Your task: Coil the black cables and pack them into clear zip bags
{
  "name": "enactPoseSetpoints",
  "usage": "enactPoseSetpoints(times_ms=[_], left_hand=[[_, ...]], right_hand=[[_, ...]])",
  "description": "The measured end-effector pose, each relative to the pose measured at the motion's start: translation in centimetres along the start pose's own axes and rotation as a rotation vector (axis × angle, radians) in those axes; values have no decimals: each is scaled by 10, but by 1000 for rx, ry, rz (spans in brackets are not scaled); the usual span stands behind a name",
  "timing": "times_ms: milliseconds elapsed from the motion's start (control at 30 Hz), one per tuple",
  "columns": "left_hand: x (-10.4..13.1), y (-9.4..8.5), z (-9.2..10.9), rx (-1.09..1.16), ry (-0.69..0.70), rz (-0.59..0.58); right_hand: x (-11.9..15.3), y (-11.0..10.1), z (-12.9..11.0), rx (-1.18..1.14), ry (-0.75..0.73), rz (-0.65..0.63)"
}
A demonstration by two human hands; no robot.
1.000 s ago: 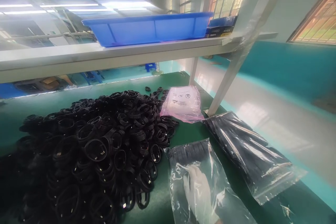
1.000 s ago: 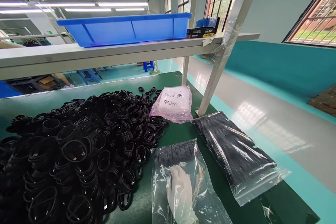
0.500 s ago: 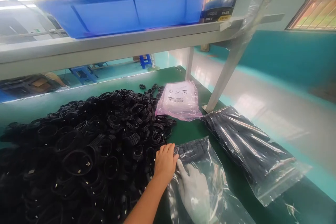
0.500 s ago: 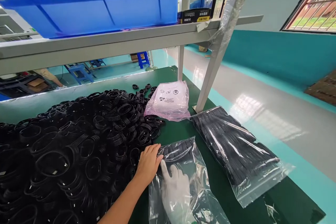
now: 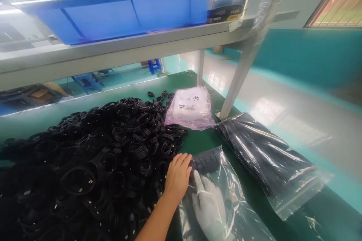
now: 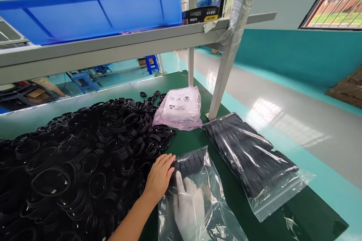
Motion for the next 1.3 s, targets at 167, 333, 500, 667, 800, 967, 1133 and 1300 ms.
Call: enactPoseSetpoints(times_ms=[167, 333, 500, 667, 800, 967, 1133, 1300], left_hand=[[-9, 8, 9, -104, 55, 12], [-10, 0, 10, -109, 57, 0], [29, -27, -9, -72, -278, 36], [66, -20, -13, 34, -594, -268], [60, -5, -9, 244, -582, -228], [50, 6, -16, 484, -561, -222], [59, 5, -23, 564, -546, -220], [86, 26, -7, 478, -610, -376]], right_hand=[[-4, -1, -5, 27, -5, -9], [-4, -4, -6, 3, -8, 40], [0, -5, -1, -42, 11, 65], [7, -7, 4, -46, -4, 63], [19, -15, 15, 8, 8, 102], [32, -22, 21, 55, -156, 134], [32, -18, 12, 15, -324, 1], [20, -11, 8, 75, -271, -26]])
Point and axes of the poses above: each hand's wrist, its own x-axis away from the middle knuckle, its own y-axis out of the palm, z = x × y, the point moved 4 cm from there along -x, towards the middle knuckle, and after that the axes turned 3 degrees about -x, right-handed, at the moved point
